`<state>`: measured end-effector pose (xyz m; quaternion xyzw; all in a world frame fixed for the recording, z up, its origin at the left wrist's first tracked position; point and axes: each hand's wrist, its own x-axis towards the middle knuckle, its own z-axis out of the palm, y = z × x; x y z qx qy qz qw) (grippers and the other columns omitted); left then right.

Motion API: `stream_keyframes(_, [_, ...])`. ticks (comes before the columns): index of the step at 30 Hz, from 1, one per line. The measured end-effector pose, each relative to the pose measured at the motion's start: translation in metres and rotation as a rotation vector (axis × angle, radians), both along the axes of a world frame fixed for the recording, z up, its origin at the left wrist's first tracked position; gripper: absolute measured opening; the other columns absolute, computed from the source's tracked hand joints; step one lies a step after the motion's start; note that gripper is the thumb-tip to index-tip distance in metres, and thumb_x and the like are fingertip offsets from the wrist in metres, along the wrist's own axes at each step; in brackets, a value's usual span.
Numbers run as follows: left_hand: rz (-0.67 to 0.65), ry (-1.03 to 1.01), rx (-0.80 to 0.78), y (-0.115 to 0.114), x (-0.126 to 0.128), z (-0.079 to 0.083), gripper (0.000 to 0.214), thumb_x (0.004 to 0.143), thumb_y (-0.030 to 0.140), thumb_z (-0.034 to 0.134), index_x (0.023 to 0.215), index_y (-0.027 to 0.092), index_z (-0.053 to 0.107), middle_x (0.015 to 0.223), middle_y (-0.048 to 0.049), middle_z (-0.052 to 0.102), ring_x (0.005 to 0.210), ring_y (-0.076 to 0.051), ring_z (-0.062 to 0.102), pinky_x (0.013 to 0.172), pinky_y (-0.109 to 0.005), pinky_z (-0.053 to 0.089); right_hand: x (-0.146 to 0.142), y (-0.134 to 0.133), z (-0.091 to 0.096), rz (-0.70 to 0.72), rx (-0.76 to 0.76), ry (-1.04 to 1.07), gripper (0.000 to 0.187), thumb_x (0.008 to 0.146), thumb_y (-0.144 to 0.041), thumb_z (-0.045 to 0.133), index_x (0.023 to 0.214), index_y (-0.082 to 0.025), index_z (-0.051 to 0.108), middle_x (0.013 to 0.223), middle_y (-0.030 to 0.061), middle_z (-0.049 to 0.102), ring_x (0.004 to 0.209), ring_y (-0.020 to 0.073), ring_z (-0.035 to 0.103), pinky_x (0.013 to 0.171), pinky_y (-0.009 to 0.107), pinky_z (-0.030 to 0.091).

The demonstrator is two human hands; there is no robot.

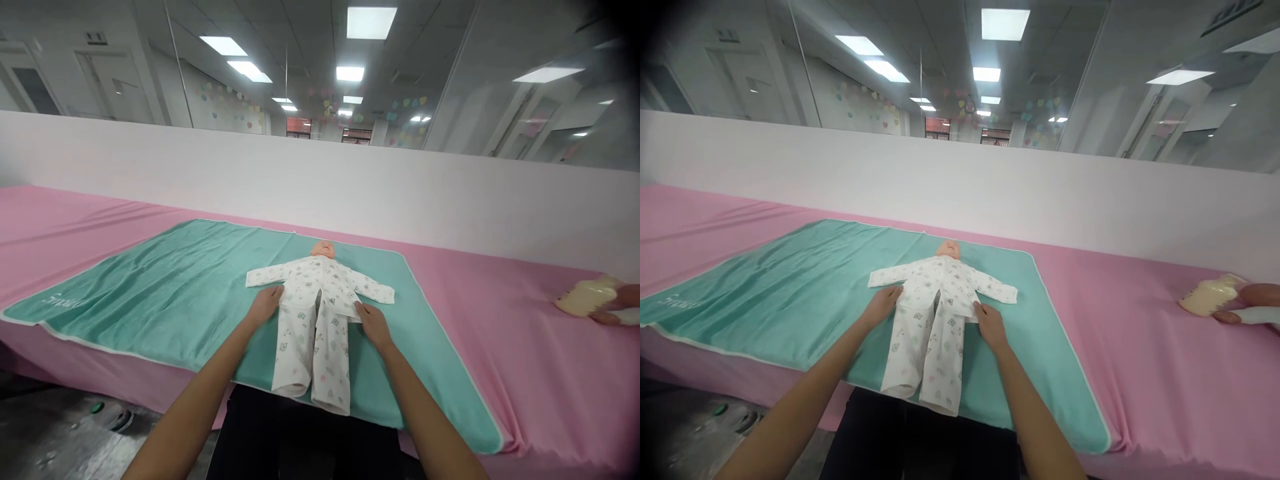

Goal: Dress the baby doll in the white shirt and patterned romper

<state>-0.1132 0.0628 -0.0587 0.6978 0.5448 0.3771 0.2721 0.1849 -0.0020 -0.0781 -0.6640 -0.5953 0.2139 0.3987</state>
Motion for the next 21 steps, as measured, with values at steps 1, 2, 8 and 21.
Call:
stream_keyframes(1, [0.006,0.052,0.0,-0.001,-0.005,-0.002,0.043,0.081,0.049,0.042,0.051,0.018,0.042,0.056,-0.0039,0.051,0.056,-0.018,0.045,0.055,-0.026,0.027,0.002,-0.003,-0.001,-0.008,-0.002,-0.043,0.048,0.082,-0.057,0.033,0.054,-0.018,0.036,0.053,-0.0006,0.04,0.054,0.0129,0.036,0.051,0.025,0.023])
stream_keyframes(2, [0.006,0.126,-0.002,-0.003,-0.009,-0.005,0.043,0.081,0.048,0.043,0.051,0.018,0.042,0.055,-0.004,0.05,0.055,-0.018,0.044,0.055,-0.026,0.026,0.002,-0.005,-0.002,-0.006,-0.017,-0.089,0.048,0.082,-0.056,0.033,0.053,-0.018,0.036,0.053,-0.0003,0.041,0.053,0.0128,0.037,0.051,0.025,0.022])
stream_keyframes(8, [-0.029,0.382,0.018,-0.042,0.002,-0.01,0.04,0.086,0.048,0.033,0.062,0.018,0.047,0.063,-0.0057,0.054,0.059,-0.019,0.049,0.054,-0.026,0.025,-0.009,-0.018,0.002,0.038,-0.153,-0.251,0.047,0.084,-0.055,0.032,0.055,-0.018,0.039,0.056,0.0013,0.05,0.054,0.0144,0.043,0.05,0.025,0.022])
stream_keyframes(21, [-0.404,0.509,0.429,-0.177,0.005,0.002,0.031,0.084,0.021,0.048,0.115,0.025,0.05,0.087,-0.0054,0.055,0.082,-0.019,0.051,0.071,-0.032,0.041,-0.071,-0.159,-0.004,0.422,0.132,-0.266,0.037,0.079,-0.024,0.053,0.116,-0.029,0.046,0.102,0.0051,0.051,0.09,0.0197,0.051,0.077,0.033,0.043])
